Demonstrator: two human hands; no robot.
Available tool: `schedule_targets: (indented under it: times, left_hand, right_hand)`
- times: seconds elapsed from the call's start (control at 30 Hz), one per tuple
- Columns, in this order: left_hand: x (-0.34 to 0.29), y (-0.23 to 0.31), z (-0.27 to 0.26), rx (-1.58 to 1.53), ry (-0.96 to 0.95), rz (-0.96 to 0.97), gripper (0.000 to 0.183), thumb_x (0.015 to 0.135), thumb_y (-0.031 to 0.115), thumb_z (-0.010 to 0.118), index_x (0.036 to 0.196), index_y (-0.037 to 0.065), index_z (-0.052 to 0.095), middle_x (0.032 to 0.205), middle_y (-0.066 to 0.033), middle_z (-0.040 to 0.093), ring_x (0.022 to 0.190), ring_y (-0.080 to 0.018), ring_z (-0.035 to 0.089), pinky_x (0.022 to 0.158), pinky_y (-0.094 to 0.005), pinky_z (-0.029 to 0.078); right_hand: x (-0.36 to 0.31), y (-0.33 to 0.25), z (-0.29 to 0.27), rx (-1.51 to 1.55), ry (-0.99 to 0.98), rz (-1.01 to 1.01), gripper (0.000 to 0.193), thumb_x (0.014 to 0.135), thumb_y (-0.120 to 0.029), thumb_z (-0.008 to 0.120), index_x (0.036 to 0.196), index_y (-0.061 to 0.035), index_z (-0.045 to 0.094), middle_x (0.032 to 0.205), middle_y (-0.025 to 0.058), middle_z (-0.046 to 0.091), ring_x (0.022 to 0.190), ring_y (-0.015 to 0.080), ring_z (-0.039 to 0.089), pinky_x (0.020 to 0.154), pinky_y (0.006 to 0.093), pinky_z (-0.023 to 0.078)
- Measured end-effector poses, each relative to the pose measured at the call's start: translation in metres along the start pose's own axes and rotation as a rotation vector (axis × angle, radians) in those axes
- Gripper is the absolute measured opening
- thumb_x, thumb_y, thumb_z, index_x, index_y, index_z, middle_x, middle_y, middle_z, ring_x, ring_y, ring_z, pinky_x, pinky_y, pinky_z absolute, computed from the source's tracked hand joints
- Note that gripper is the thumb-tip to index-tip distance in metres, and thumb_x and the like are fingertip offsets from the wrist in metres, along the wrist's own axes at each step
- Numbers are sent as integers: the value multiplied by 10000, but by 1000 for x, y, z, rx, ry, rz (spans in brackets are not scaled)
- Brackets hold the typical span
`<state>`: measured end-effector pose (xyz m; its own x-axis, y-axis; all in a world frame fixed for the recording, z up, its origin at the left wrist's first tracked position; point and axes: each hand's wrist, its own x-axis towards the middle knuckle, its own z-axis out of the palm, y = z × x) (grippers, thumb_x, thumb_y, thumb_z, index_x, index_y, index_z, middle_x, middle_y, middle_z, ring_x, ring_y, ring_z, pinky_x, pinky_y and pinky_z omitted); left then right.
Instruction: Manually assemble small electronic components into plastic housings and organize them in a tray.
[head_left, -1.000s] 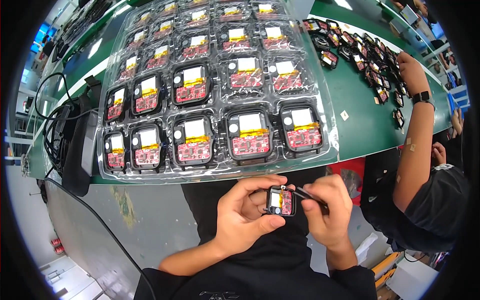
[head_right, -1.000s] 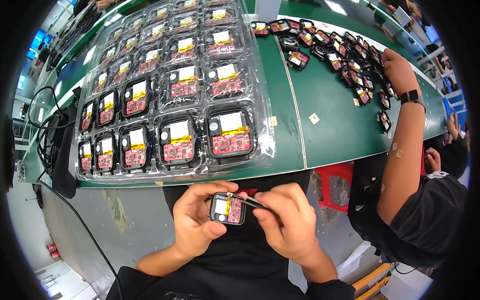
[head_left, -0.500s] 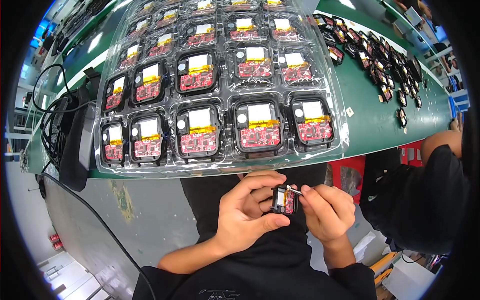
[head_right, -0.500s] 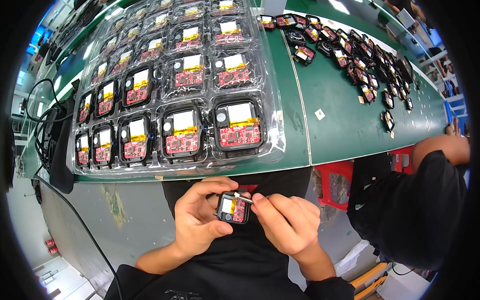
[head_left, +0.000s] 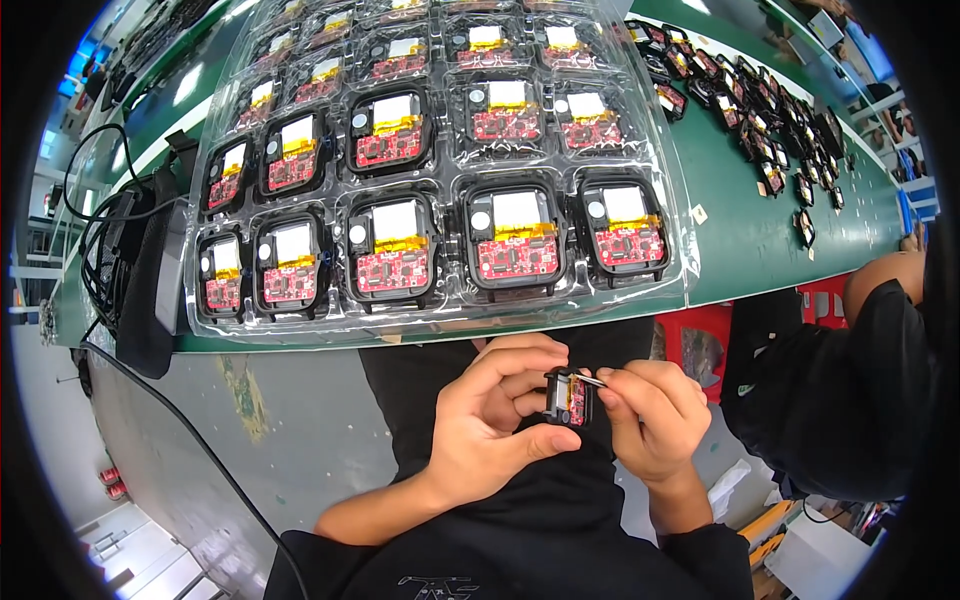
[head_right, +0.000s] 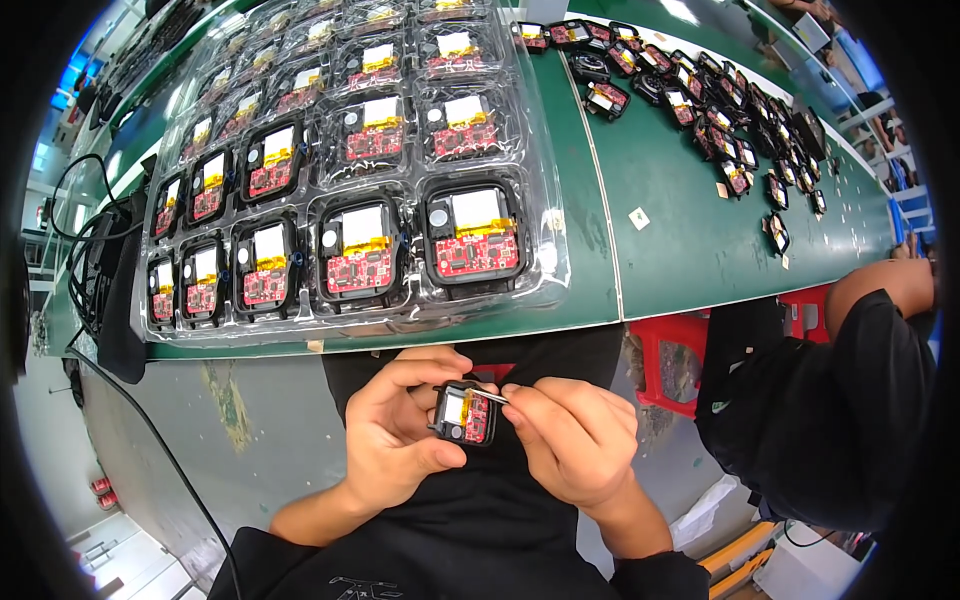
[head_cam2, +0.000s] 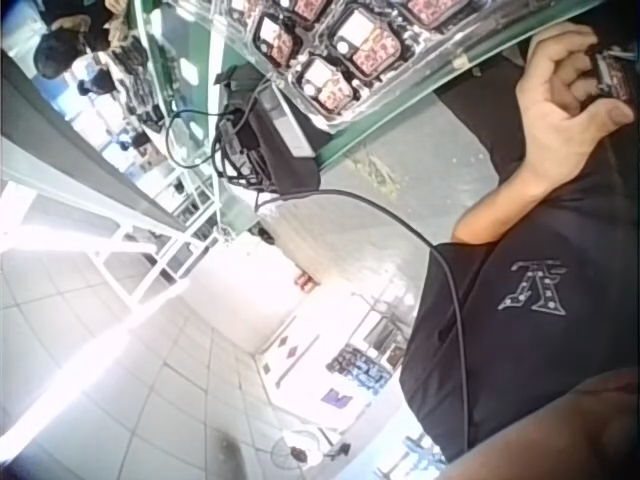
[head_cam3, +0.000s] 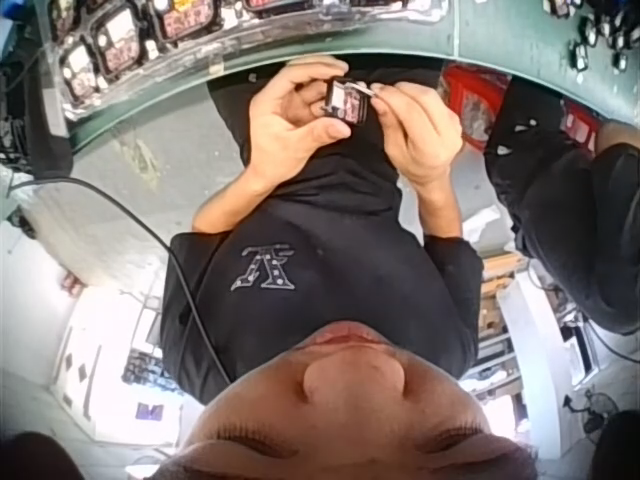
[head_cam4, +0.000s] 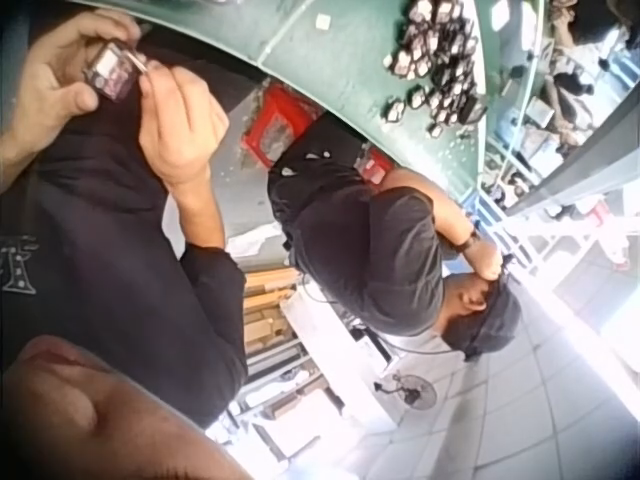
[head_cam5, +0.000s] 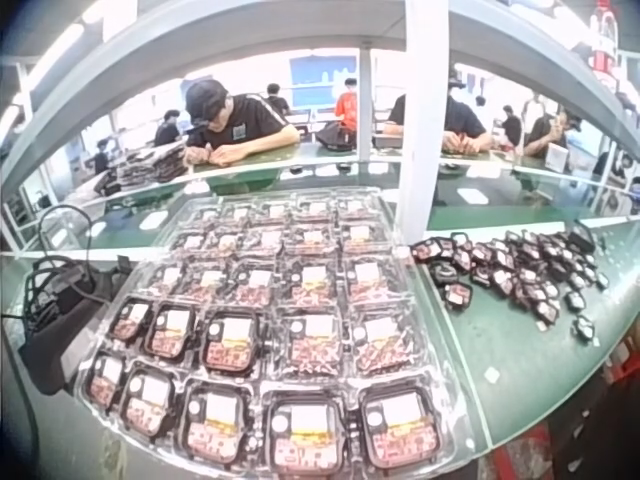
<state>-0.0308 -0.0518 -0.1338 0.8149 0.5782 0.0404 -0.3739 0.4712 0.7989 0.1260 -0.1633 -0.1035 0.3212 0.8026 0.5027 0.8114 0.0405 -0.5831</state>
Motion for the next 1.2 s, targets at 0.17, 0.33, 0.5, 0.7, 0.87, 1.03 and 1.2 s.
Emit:
schedule_targets:
  times: [0.17, 0.33, 0.5, 0.7, 0.87, 1.03, 1.2]
  left_hand:
    - [-1, -2, 3, -32, 49, -6, 584, 788, -22, 833, 1288, -39, 532, 1376, -158, 460, 1217, -236, 587, 963, -352, 549]
    - [-2, 0, 2, -14, 50, -8, 577, 789, -19, 833, 1282, -41, 533, 1374, -157, 463, 1205, -230, 591, 958, -344, 549]
    - [-3, 0, 6, -36, 85, -8, 570, 787, -31, 830, 1273, -50, 535, 1367, -156, 467, 1185, -231, 603, 962, -347, 553]
    - [-4, 2, 9, -23, 113, -1, 549, 780, -47, 827, 1249, -76, 544, 1343, -152, 473, 1155, -243, 625, 966, -365, 561]
    - [-4, 3, 12, -7, 140, 25, 537, 779, -58, 823, 1239, -84, 547, 1340, -154, 468, 1163, -262, 624, 973, -374, 565]
    - [-6, 4, 9, -22, 139, -13, 536, 783, -45, 825, 1241, -76, 548, 1355, -156, 458, 1159, -248, 620, 971, -370, 565]
    - [-5, 3, 6, -16, 100, -26, 548, 793, -27, 825, 1261, -52, 540, 1374, -153, 447, 1173, -215, 598, 984, -353, 544]
  right_hand:
    - [-5, -2, 5, -65, 45, -2, 136, 794, -43, 783, 901, -7, 708, 797, 87, 680, 612, 204, 631, 527, 289, 485]
    - [-5, -3, 4, -80, 35, -19, 141, 791, -36, 783, 905, -2, 707, 796, 92, 678, 606, 210, 630, 525, 290, 488]
    - [-9, -3, 8, -153, 49, -88, 170, 773, -18, 790, 920, 18, 713, 792, 96, 666, 599, 214, 625, 517, 290, 479]
    - [-11, -1, 10, -230, 49, -157, 225, 732, 17, 797, 942, 42, 718, 773, 93, 631, 531, 195, 579, 468, 293, 420]
    - [-9, 2, 14, -228, 126, -219, 217, 722, 11, 818, 916, 21, 723, 763, 59, 621, 489, 129, 507, 431, 265, 361]
    - [-6, 8, 11, -94, 87, -183, 228, 710, 1, 831, 911, 22, 725, 767, 62, 625, 497, 147, 530, 431, 267, 383]
    - [-7, 7, 8, -58, 106, -142, 234, 705, -16, 843, 906, 22, 728, 769, 65, 621, 515, 165, 554, 447, 266, 413]
